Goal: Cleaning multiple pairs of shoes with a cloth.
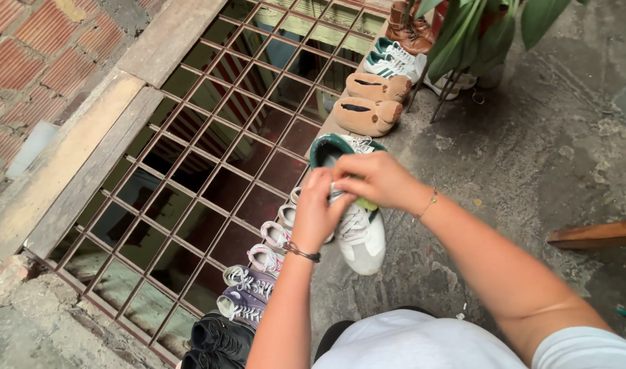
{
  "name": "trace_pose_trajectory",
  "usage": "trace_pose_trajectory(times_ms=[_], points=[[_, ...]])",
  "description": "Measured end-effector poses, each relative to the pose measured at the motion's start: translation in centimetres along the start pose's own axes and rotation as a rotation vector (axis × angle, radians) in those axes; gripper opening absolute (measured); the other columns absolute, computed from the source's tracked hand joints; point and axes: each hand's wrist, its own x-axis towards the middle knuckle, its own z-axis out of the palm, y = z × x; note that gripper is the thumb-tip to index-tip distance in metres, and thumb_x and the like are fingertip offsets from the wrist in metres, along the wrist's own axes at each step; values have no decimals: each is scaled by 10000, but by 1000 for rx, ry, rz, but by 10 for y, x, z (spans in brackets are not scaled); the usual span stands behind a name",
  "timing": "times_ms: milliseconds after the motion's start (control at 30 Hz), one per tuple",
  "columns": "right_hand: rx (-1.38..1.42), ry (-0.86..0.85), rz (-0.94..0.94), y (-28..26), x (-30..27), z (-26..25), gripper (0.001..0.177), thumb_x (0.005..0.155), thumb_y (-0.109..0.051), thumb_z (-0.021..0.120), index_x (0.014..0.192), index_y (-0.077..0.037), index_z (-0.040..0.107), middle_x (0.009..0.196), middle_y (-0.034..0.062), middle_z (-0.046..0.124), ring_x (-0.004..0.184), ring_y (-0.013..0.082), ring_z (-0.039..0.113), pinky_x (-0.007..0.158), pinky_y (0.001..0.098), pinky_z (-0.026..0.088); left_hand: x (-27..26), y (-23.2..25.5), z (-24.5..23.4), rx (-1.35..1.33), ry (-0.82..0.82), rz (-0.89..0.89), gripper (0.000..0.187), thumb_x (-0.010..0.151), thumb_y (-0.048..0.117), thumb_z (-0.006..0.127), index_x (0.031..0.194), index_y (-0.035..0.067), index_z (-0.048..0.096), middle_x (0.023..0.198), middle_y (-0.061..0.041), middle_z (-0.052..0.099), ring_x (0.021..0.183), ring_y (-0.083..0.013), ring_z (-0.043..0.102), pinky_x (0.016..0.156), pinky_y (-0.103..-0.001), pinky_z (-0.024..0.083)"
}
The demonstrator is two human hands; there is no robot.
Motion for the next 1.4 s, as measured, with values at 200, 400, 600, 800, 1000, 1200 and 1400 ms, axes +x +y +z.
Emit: trace_pose_trajectory(times_ms=[200, 400, 600, 800, 1000, 1200, 1400], points=[[741, 733, 283, 66, -29, -15, 220, 1141, -173, 600, 1250, 16, 628, 1113, 111, 717, 985, 193, 684, 904, 365, 598, -20, -22, 27, -648, 56, -407, 201, 979, 159, 665, 1095, -5, 684, 942, 9, 687, 851, -62, 588, 768, -230, 491], [-252, 328, 5, -3, -48, 33, 596, 909, 7, 583, 1492, 57, 469, 1574, 255, 429, 1434, 374, 462, 1161, 430, 428, -16, -15, 61, -730, 425, -424, 166, 1004, 134, 623, 1060, -16, 669, 942, 11, 683, 849, -54, 588, 758, -230, 504], [-455, 162, -69, 9, -116, 61, 474, 896, -5, 626, 1364, -74, 607, 1485, 115, 592, 1359, 308, 604, 1090, 412, 477, -16, -30, 57, -505, 494, -381, 166, 1013, 132, 628, 947, -19, 646, 907, -9, 676, 830, -54, 566, 751, -230, 495], [-287, 325, -114, -34, -71, 2, 505, 767, -66, 728, 1253, 6, 612, 1240, 175, 600, 1099, 385, 621, 946, 440, 515, -10, -3, 44, -406, 385, -356, 169, 1010, 147, 640, 936, -5, 634, 837, 2, 643, 783, -56, 532, 692, -241, 470], [-294, -104, -472, -18, -22, -42, 364, 757, -78, 743, 1102, -60, 632, 1236, 91, 656, 1019, 308, 628, 873, 408, 534, -20, 18, 28, -268, 284, -280, 178, 985, 135, 671, 890, -8, 624, 755, -58, 601, 721, -93, 522, 643, -280, 453], [-443, -111, -457, -26, -9, -26, 239, 894, -245, 786, 1056, -130, 655, 896, 15, 625, 815, 266, 631, 712, 410, 516, -27, 40, 3, -93, 306, -217, 163, 952, 125, 672, 889, -18, 622, 774, -147, 623, 655, -207, 597, 592, -328, 468], [-540, -200, -511, -56, 1, -9, 343, 727, -246, 746, 1050, -145, 689, 807, 27, 591, 721, 279, 648, 613, 433, 505, -43, 31, -18, -82, 263, -262, 183, 931, 142, 692, 872, -21, 634, 763, -148, 630, 594, -223, 591, 550, -331, 455]])
